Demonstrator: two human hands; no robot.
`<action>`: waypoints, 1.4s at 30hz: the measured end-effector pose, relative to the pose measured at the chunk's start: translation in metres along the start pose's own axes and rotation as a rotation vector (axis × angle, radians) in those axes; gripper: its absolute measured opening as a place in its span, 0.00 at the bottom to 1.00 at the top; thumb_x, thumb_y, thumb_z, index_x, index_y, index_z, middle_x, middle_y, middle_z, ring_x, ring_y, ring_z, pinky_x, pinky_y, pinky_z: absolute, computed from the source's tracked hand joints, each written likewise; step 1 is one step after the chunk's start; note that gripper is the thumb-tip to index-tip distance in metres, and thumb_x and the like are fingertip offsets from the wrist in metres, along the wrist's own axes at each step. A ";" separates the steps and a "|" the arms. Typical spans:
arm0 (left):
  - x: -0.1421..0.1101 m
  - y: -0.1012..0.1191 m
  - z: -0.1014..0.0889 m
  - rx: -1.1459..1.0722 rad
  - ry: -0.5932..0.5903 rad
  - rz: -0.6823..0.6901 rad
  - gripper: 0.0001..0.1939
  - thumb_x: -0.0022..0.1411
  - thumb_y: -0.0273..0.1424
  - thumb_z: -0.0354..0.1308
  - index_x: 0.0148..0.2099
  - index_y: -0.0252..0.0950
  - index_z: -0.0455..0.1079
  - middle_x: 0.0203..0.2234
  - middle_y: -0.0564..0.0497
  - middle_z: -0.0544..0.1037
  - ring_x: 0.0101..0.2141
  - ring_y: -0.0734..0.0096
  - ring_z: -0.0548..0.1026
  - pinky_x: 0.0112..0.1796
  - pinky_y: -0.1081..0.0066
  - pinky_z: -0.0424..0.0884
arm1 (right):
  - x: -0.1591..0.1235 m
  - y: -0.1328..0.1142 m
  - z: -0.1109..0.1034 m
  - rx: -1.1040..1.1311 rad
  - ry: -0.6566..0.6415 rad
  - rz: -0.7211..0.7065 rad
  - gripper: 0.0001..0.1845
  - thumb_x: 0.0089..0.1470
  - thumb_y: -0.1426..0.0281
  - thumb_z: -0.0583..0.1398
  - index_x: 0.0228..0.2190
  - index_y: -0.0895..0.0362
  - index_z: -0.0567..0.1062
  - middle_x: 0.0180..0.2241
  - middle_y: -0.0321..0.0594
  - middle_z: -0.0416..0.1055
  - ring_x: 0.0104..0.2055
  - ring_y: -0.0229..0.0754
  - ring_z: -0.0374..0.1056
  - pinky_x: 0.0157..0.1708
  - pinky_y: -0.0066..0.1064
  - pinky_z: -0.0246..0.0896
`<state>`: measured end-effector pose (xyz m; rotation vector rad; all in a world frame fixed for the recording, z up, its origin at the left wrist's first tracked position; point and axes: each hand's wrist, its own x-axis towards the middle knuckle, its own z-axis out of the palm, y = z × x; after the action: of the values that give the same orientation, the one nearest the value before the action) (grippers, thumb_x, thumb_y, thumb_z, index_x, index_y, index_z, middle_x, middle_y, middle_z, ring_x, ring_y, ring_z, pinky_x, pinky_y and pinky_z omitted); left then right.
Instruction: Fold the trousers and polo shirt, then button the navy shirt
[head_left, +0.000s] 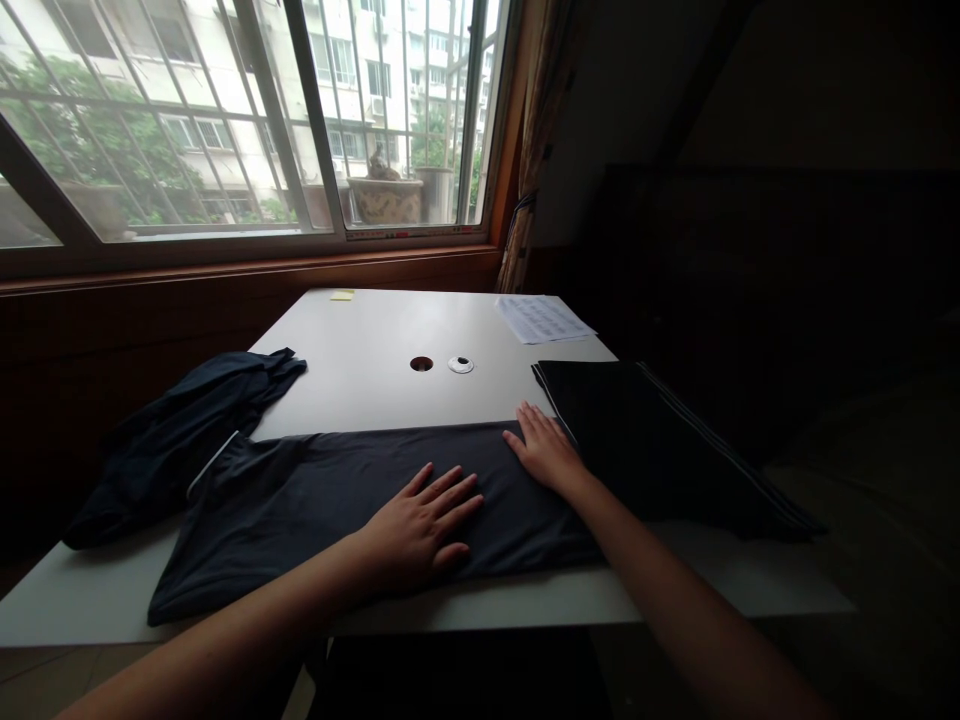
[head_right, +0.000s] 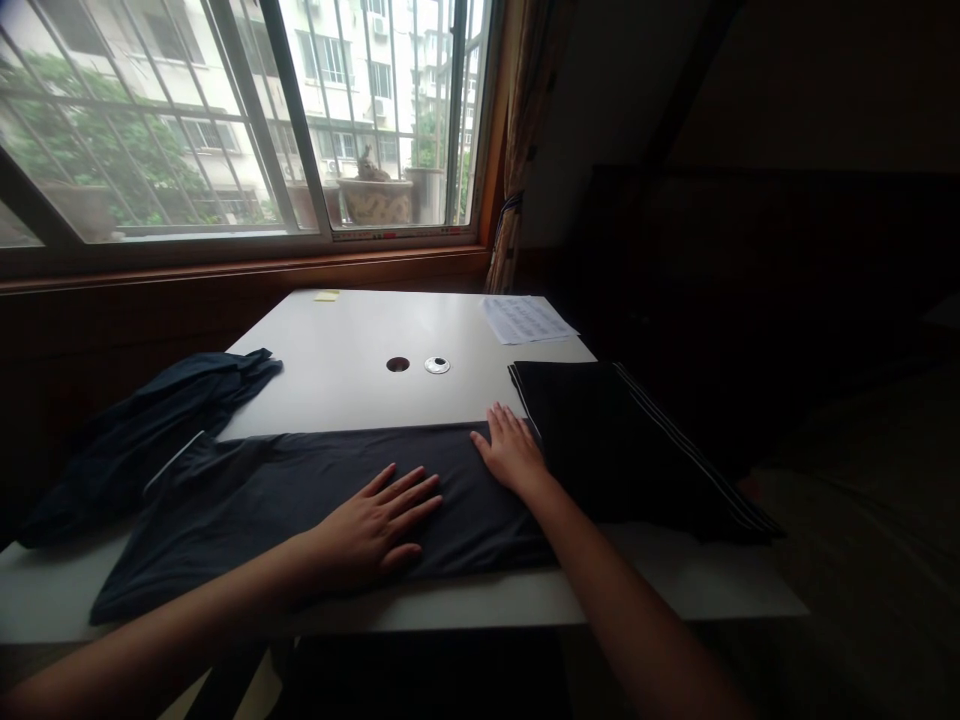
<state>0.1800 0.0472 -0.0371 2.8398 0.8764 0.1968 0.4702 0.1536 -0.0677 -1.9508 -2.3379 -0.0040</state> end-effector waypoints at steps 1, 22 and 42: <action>0.000 0.001 0.001 0.006 0.000 -0.002 0.33 0.73 0.48 0.42 0.74 0.45 0.43 0.71 0.48 0.46 0.70 0.54 0.43 0.67 0.47 0.38 | 0.000 -0.001 0.001 -0.007 0.004 0.001 0.39 0.68 0.51 0.41 0.67 0.66 0.54 0.71 0.50 0.43 0.73 0.50 0.39 0.70 0.45 0.36; -0.111 -0.158 -0.030 0.277 0.025 -0.513 0.31 0.73 0.49 0.38 0.73 0.45 0.47 0.70 0.48 0.51 0.70 0.56 0.45 0.66 0.47 0.38 | -0.089 -0.003 -0.003 0.007 0.052 -0.249 0.37 0.67 0.49 0.45 0.69 0.55 0.51 0.71 0.43 0.42 0.73 0.49 0.39 0.70 0.49 0.38; -0.199 -0.223 -0.103 0.322 -0.128 -0.722 0.27 0.68 0.53 0.45 0.54 0.43 0.75 0.46 0.50 0.80 0.48 0.55 0.73 0.59 0.43 0.53 | -0.094 -0.002 -0.004 0.009 0.071 -0.232 0.37 0.67 0.48 0.45 0.69 0.54 0.52 0.71 0.43 0.43 0.72 0.50 0.42 0.69 0.50 0.41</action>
<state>-0.1227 0.1278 0.0050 2.5311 1.9540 -0.2350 0.4847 0.0606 -0.0709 -1.6355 -2.4970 -0.0787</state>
